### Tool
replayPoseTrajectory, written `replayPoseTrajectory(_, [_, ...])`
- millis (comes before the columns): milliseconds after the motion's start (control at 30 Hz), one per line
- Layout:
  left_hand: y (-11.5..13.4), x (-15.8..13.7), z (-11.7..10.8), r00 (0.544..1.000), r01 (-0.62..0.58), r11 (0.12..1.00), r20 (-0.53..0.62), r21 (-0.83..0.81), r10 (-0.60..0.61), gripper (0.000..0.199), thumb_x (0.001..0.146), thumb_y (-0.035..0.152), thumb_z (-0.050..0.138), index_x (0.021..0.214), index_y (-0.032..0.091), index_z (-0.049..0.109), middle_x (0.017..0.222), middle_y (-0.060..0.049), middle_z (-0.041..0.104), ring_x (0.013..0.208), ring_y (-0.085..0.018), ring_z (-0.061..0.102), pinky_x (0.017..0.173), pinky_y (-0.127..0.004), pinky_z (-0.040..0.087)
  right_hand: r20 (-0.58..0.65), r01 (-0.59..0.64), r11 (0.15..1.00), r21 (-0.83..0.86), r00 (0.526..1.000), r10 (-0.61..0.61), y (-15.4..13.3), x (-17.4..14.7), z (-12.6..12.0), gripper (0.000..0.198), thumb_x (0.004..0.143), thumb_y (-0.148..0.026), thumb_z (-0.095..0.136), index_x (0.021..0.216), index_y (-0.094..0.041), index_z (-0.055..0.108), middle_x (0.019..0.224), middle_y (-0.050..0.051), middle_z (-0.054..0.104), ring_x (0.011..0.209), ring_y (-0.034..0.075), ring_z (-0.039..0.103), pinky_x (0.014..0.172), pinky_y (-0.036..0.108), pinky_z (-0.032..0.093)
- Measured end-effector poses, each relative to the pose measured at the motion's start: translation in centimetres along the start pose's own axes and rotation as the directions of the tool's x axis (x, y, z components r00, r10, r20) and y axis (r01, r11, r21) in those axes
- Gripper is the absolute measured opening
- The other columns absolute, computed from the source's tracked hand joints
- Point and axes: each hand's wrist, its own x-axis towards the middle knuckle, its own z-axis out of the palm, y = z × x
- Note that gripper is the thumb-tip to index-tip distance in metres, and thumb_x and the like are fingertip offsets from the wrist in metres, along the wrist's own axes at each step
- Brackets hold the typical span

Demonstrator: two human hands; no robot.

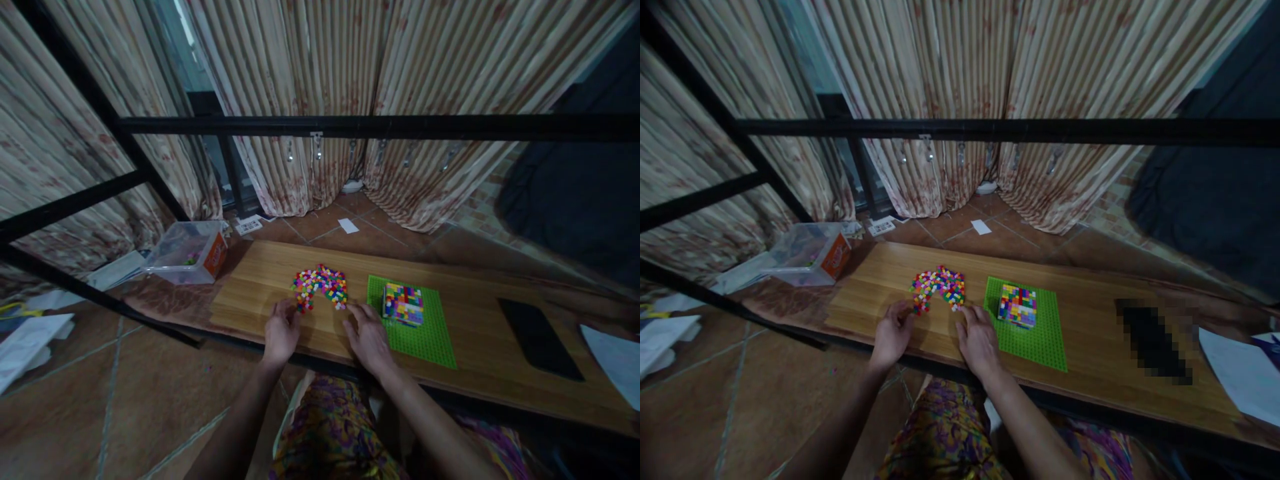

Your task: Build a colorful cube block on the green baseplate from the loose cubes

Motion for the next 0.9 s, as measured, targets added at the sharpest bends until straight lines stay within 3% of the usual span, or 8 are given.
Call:
replayPoseTrajectory(167, [0.3,0.8,1.1,0.993,-0.086,0.994,0.084,0.068,0.080,0.038,0.080,0.021,0.054,0.118,0.014,0.056,0.107,-0.014,0.062,0.089,-0.023,0.063,0.083,-0.036,0.049,0.053,0.023,0.998,-0.060,0.998,-0.020,-0.6,3.2,1.7,0.024,0.088,-0.023,0.047,0.103,-0.019,0.065,0.103,0.009,0.059,0.095,0.022,0.056,0.086,0.035,0.047])
replayPoseTrajectory(367, [0.9,0.8,2.9,0.978,-0.131,0.991,0.161,-0.025,0.134,0.036,0.080,0.016,0.051,0.115,0.017,0.057,0.110,-0.013,0.062,0.097,-0.023,0.061,0.087,-0.036,0.049,0.067,0.015,0.991,-0.132,0.998,-0.006,-1.0,5.4,3.4,0.017,0.086,-0.022,0.051,0.093,-0.022,0.066,0.098,0.009,0.059,0.093,0.023,0.056,0.081,0.034,0.045])
replayPoseTrajectory(500, [0.9,0.5,3.0,0.949,-0.163,0.968,0.237,-0.192,0.207,0.034,0.080,0.011,0.048,0.110,0.020,0.060,0.107,-0.009,0.064,0.098,-0.020,0.061,0.091,-0.034,0.048,0.056,0.019,0.992,-0.125,0.998,-0.012,-1.0,5.5,3.7,0.014,0.084,-0.018,0.052,0.087,-0.023,0.064,0.093,0.007,0.058,0.091,0.022,0.055,0.079,0.033,0.045])
replayPoseTrajectory(600, [0.4,0.5,2.8,0.953,-0.143,0.939,0.212,-0.313,0.216,0.031,0.081,0.012,0.049,0.109,0.021,0.061,0.108,-0.007,0.064,0.100,-0.019,0.060,0.092,-0.033,0.047,0.102,0.051,0.997,-0.056,0.994,-0.046,-1.1,5.2,3.5,0.013,0.084,-0.015,0.051,0.083,-0.022,0.063,0.091,0.006,0.058,0.090,0.021,0.055,0.079,0.031,0.044])
replayPoseTrajectory(733, [-0.5,1.1,2.6,0.990,-0.045,0.940,0.108,-0.337,0.086,0.027,0.082,0.018,0.053,0.108,0.020,0.061,0.109,-0.008,0.063,0.099,-0.020,0.061,0.089,-0.033,0.049,0.150,0.096,0.995,0.033,0.984,-0.100,-1.0,4.9,2.8,0.013,0.083,-0.015,0.053,0.086,-0.021,0.064,0.092,0.005,0.059,0.091,0.020,0.054,0.082,0.032,0.044])
replayPoseTrajectory(900, [-0.7,1.5,2.5,0.992,-0.057,0.940,0.088,-0.336,0.091,0.022,0.083,0.022,0.054,0.103,0.019,0.062,0.106,-0.008,0.064,0.100,-0.020,0.061,0.090,-0.033,0.048,0.163,0.083,0.996,-0.020,0.983,-0.078,-0.6,5.0,2.5,0.013,0.085,-0.019,0.054,0.087,-0.021,0.067,0.094,0.006,0.059,0.093,0.022,0.052,0.084,0.034,0.043])
